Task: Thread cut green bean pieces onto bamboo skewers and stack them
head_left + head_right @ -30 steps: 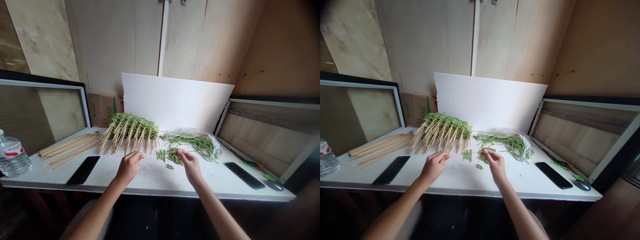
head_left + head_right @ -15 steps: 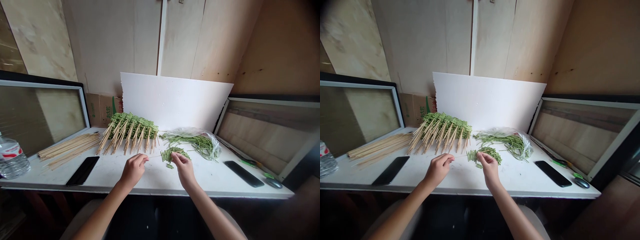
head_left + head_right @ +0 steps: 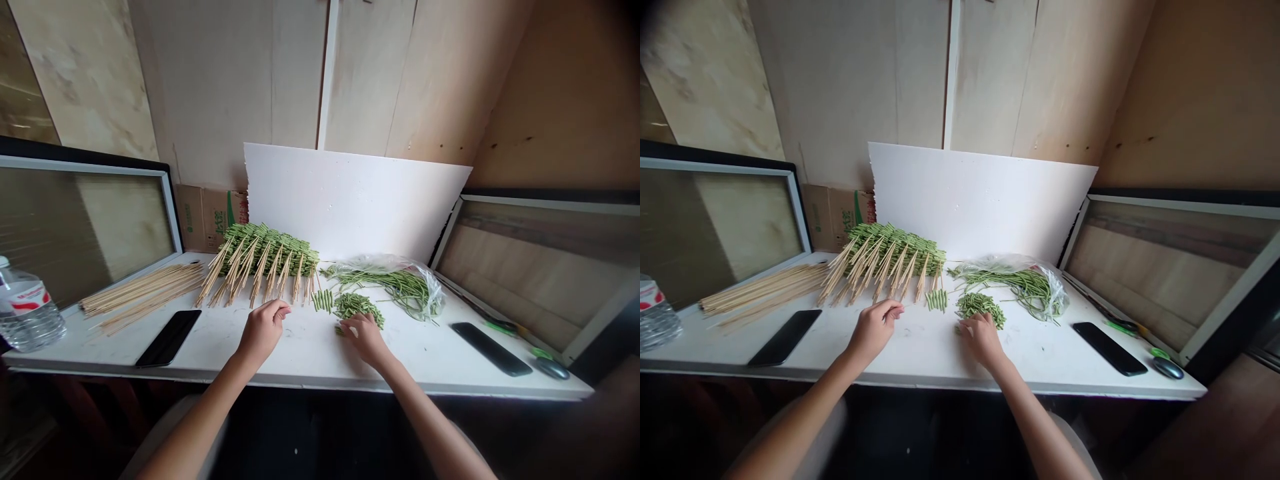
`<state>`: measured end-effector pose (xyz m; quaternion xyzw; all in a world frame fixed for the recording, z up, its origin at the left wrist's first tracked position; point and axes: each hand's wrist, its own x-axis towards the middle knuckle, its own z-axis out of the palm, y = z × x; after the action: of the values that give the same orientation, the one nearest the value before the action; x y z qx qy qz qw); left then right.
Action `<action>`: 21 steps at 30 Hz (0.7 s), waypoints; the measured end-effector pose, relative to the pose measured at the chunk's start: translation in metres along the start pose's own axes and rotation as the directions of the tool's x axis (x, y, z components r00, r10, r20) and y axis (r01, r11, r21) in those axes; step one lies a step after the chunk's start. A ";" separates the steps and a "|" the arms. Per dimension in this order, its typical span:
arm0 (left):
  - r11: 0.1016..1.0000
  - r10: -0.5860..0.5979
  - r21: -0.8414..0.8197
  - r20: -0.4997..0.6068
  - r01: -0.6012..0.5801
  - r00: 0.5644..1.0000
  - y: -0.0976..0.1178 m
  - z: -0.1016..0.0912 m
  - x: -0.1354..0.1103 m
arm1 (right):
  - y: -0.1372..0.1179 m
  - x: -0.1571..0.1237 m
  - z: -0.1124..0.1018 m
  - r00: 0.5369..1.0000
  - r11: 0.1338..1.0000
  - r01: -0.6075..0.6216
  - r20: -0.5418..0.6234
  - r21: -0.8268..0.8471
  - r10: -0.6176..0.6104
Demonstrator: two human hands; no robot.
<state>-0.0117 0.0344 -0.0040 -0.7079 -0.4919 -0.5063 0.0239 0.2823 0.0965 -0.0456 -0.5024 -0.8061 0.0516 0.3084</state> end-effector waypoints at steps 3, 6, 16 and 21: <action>1.000 -0.005 0.002 0.021 0.005 1.000 0.001 0.001 -0.001 | -0.001 -0.003 0.010 1.000 0.998 -0.026 0.000 -0.048 0.026; 1.000 -0.012 -0.008 0.034 0.012 0.999 0.001 0.002 -0.002 | -0.004 -0.004 0.013 0.998 0.999 -0.051 -0.037 -0.009 0.051; 0.999 0.005 -0.042 0.022 -0.004 1.000 0.001 -0.001 -0.001 | -0.004 0.010 -0.011 0.970 0.833 -0.163 -0.070 0.528 0.234; 0.998 0.035 -0.062 0.013 -0.034 0.999 0.002 -0.002 -0.001 | -0.005 0.015 -0.039 0.930 0.498 -0.255 0.069 0.829 0.361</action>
<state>-0.0114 0.0315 -0.0028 -0.7201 -0.4640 -0.5158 0.0075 0.2945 0.0980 -0.0057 -0.4362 -0.5649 0.4485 0.5380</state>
